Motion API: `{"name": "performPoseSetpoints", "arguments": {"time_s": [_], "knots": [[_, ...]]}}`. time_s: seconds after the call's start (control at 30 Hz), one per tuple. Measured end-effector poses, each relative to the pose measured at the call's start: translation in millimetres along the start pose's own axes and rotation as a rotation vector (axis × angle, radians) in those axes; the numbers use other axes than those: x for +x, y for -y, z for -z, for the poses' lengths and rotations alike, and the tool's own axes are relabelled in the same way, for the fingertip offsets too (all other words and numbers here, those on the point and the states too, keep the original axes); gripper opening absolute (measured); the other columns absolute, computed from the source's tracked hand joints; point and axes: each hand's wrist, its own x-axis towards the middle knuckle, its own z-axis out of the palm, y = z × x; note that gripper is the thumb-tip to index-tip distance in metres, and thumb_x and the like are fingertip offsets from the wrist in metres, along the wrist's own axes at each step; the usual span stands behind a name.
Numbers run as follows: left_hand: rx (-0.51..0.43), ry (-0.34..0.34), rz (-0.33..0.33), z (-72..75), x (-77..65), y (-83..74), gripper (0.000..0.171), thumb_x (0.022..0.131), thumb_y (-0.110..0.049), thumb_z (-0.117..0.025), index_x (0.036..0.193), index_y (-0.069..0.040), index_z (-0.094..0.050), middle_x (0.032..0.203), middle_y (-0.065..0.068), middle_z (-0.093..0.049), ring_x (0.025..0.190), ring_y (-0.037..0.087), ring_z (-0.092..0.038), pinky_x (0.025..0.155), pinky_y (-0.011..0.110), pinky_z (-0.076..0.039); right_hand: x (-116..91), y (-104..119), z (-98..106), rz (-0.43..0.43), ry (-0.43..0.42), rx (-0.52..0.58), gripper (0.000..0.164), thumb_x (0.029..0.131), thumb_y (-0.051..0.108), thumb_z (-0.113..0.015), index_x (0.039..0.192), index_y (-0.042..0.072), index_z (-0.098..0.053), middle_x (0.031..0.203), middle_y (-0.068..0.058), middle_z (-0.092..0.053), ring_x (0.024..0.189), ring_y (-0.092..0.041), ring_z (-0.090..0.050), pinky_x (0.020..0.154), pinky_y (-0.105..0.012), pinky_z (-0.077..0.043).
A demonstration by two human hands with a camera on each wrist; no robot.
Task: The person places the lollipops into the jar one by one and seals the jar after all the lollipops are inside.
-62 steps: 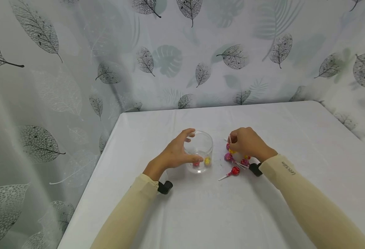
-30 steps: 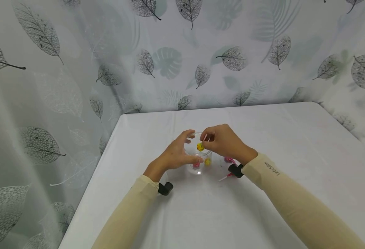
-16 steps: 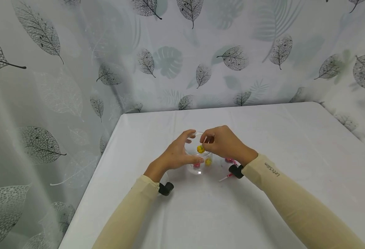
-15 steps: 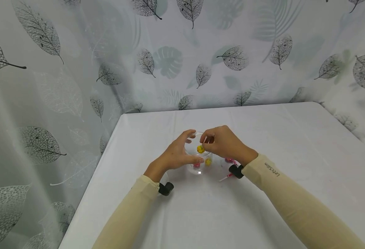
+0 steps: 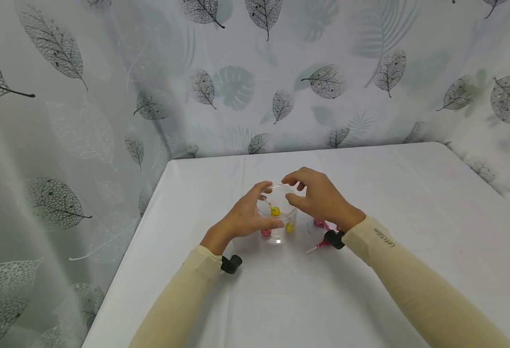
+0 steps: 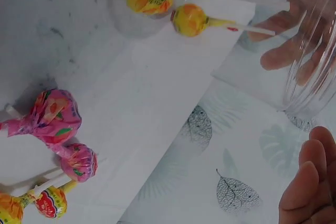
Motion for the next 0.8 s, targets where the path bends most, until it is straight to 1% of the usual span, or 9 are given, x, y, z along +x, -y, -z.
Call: {"name": "performPoseSetpoints", "arguments": {"time_s": [0.13, 0.2, 0.3, 0.4, 0.5, 0.57, 0.63, 0.8], "knots": [[-0.005, -0.002, 0.006, 0.1, 0.2, -0.9, 0.106, 0.079, -0.047, -0.091, 0.162, -0.026, -0.028, 0.158, -0.001, -0.046, 0.143, 0.026, -0.046, 0.108, 0.057, -0.046, -1.1, -12.4, 5.9, -0.066, -0.015, -0.049, 0.031, 0.094, 0.012, -0.071, 0.125, 0.006, -0.071, 0.12, -0.011, -0.07, 0.101, -0.031, -0.065, 0.085, -0.046, -0.057], [-0.013, -0.002, 0.008, 0.0, 0.2, -1.1, 0.106, 0.078, -0.046, -0.091, 0.162, -0.026, -0.029, 0.157, -0.003, -0.046, 0.144, 0.027, -0.046, 0.107, 0.056, -0.047, -1.9, -21.6, 8.2, -0.125, 0.0, -0.077, 0.032, 0.094, 0.013, -0.069, 0.125, 0.007, -0.07, 0.12, -0.011, -0.068, 0.102, -0.031, -0.064, 0.085, -0.046, -0.057], [-0.018, -0.004, 0.009, -0.4, 0.3, -0.8, 0.106, 0.078, -0.046, -0.091, 0.162, -0.025, -0.029, 0.156, -0.005, -0.047, 0.144, 0.027, -0.046, 0.107, 0.056, -0.047, -4.1, -36.5, 11.2, -0.228, 0.055, -0.123, 0.035, 0.093, 0.013, -0.066, 0.127, 0.007, -0.069, 0.121, -0.013, -0.065, 0.103, -0.032, -0.062, 0.087, -0.047, -0.057], [-0.018, -0.001, 0.006, -0.6, 0.3, 0.2, 0.106, 0.078, -0.047, -0.091, 0.162, -0.025, -0.029, 0.156, -0.006, -0.046, 0.145, 0.028, -0.046, 0.107, 0.056, -0.047, -7.6, -50.2, 13.9, -0.332, 0.138, -0.159, 0.038, 0.093, 0.014, -0.065, 0.13, 0.006, -0.068, 0.123, -0.018, -0.062, 0.105, -0.034, -0.061, 0.09, -0.05, -0.056], [-0.007, 0.002, 0.002, -0.9, 0.3, 1.0, 0.105, 0.078, -0.048, -0.09, 0.161, -0.028, -0.029, 0.157, -0.007, -0.046, 0.144, 0.025, -0.046, 0.107, 0.056, -0.047, -12.0, -62.9, 16.8, -0.409, 0.214, -0.181, 0.039, 0.094, 0.015, -0.065, 0.131, 0.003, -0.066, 0.125, -0.023, -0.062, 0.108, -0.037, -0.06, 0.09, -0.053, -0.055], [-0.003, 0.0, -0.002, -0.9, 0.2, 1.0, 0.104, 0.079, -0.047, -0.09, 0.161, -0.029, -0.029, 0.156, -0.007, -0.046, 0.144, 0.023, -0.046, 0.107, 0.055, -0.047, -14.8, -71.3, 18.5, -0.447, 0.254, -0.194, 0.04, 0.094, 0.016, -0.066, 0.131, 0.0, -0.065, 0.126, -0.025, -0.062, 0.109, -0.038, -0.06, 0.089, -0.053, -0.055], [0.0, -0.004, -0.002, -0.8, 0.1, 1.0, 0.104, 0.079, -0.047, -0.09, 0.161, -0.029, -0.029, 0.156, -0.008, -0.046, 0.143, 0.022, -0.047, 0.107, 0.055, -0.047, -17.1, -78.8, 19.8, -0.469, 0.284, -0.208, 0.042, 0.094, 0.017, -0.067, 0.131, -0.002, -0.065, 0.126, -0.027, -0.063, 0.109, -0.038, -0.061, 0.088, -0.053, -0.055], [-0.006, -0.009, 0.001, -0.8, -0.3, 1.6, 0.104, 0.078, -0.047, -0.09, 0.161, -0.029, -0.03, 0.155, -0.008, -0.046, 0.143, 0.023, -0.047, 0.107, 0.055, -0.047, -21.9, -91.2, 20.9, -0.512, 0.348, -0.242, 0.044, 0.096, 0.021, -0.068, 0.131, -0.005, -0.064, 0.124, -0.027, -0.065, 0.099, -0.034, -0.064, 0.085, -0.051, -0.056]]}}
